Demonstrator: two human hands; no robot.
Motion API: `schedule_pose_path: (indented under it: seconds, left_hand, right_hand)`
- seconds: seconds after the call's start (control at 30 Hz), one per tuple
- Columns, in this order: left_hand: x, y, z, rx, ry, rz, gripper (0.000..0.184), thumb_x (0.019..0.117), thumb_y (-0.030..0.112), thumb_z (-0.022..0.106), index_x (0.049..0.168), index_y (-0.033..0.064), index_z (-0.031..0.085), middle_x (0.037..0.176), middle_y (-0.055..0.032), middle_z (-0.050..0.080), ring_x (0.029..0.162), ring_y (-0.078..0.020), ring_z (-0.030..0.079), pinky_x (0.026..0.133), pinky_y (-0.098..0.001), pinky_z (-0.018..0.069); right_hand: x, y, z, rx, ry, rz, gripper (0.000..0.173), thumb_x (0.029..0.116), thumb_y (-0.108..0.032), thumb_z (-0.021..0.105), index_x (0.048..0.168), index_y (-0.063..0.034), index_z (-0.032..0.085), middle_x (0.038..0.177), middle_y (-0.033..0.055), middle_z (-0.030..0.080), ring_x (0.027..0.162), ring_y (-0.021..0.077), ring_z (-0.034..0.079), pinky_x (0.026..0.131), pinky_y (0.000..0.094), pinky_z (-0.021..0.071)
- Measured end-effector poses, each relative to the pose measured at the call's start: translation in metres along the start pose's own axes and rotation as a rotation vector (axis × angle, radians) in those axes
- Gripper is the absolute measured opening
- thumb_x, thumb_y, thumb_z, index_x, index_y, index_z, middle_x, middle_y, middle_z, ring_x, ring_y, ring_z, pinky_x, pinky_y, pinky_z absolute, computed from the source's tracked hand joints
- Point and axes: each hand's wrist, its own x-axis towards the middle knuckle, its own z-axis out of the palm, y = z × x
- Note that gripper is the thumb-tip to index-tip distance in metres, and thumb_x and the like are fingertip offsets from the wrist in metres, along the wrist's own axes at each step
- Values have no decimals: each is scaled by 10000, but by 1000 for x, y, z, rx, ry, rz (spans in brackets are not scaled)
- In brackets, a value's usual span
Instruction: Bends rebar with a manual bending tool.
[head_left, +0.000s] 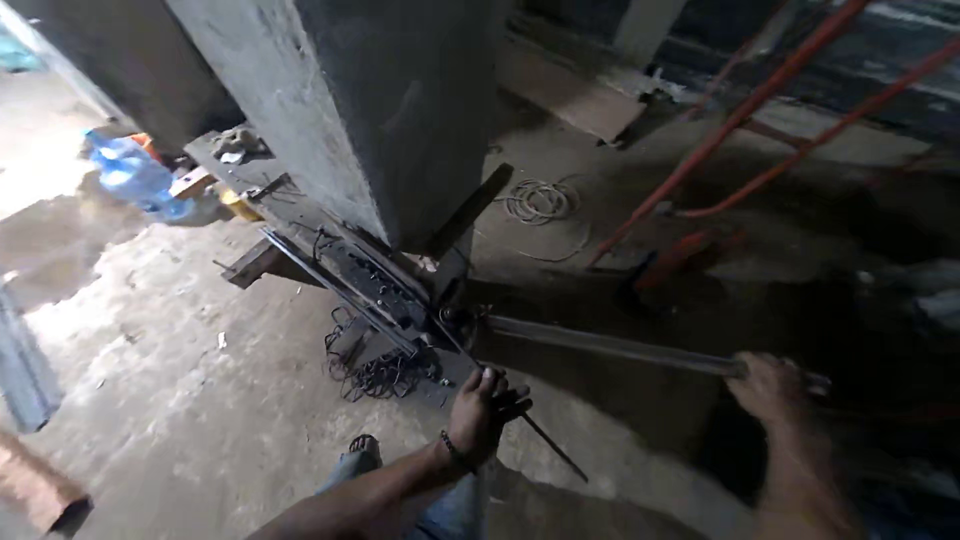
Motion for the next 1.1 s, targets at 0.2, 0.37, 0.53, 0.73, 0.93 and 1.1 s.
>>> schedule_pose_path:
  seconds: [0.2, 0.37, 0.53, 0.73, 0.93, 1.1]
  left_hand:
    - [-29, 19, -49, 102, -146, -170, 363, 1137, 302, 331, 1161, 10, 545, 899, -109, 622, 843, -262, 693, 843, -474, 614]
    - [-62, 69, -121, 317, -253, -209, 287, 1124, 230, 388, 1164, 24, 583, 765, -12, 541, 588, -103, 538, 583, -253, 531]
    - [-49, 157, -179, 461, -430, -323, 266, 1117, 171, 384, 1231, 11, 563, 811, -33, 590, 587, -97, 548, 546, -236, 510]
    - [-21, 225, -186, 607, -478, -459, 212, 1099, 155, 428, 1157, 19, 580, 775, -16, 573, 580, -85, 533, 534, -216, 483]
    - [-27, 222, -177, 623, -446, -525, 199, 1103, 175, 423, 1161, 50, 566, 778, -4, 561, 576, -75, 521, 531, -211, 479]
    - [-37, 211, -176, 649, -424, -427, 209, 1104, 131, 412, 1184, 30, 576, 842, -24, 595, 638, -92, 555, 592, -234, 509]
  right_hand:
    - [-147, -17, 24, 80, 28, 346, 298, 968, -121, 695, 1211, 50, 683, 1301, 332, 621, 1293, 518, 541, 1095, 678, 397]
    - [-344, -108, 54, 215, 119, 662, 395, 999, -131, 640, 1320, 96, 610, 1357, 376, 570, 1328, 533, 512, 1131, 660, 371]
    - [-507, -244, 107, 232, 166, 885, 401, 968, -133, 669, 1287, 105, 616, 1305, 388, 590, 1287, 556, 528, 1113, 683, 370]
    - [-571, -420, 86, 81, -39, 1170, 376, 988, -334, 655, 1186, -17, 701, 1199, 285, 684, 1220, 514, 588, 1024, 744, 386]
    - [-556, -382, 74, 106, -120, 1160, 387, 962, -376, 715, 1148, -36, 715, 1188, 271, 691, 1231, 510, 581, 1007, 751, 393]
    - [-485, -255, 81, 163, -622, 904, 497, 866, -477, 795, 1191, -106, 741, 1294, 217, 673, 1315, 438, 550, 1074, 685, 409]
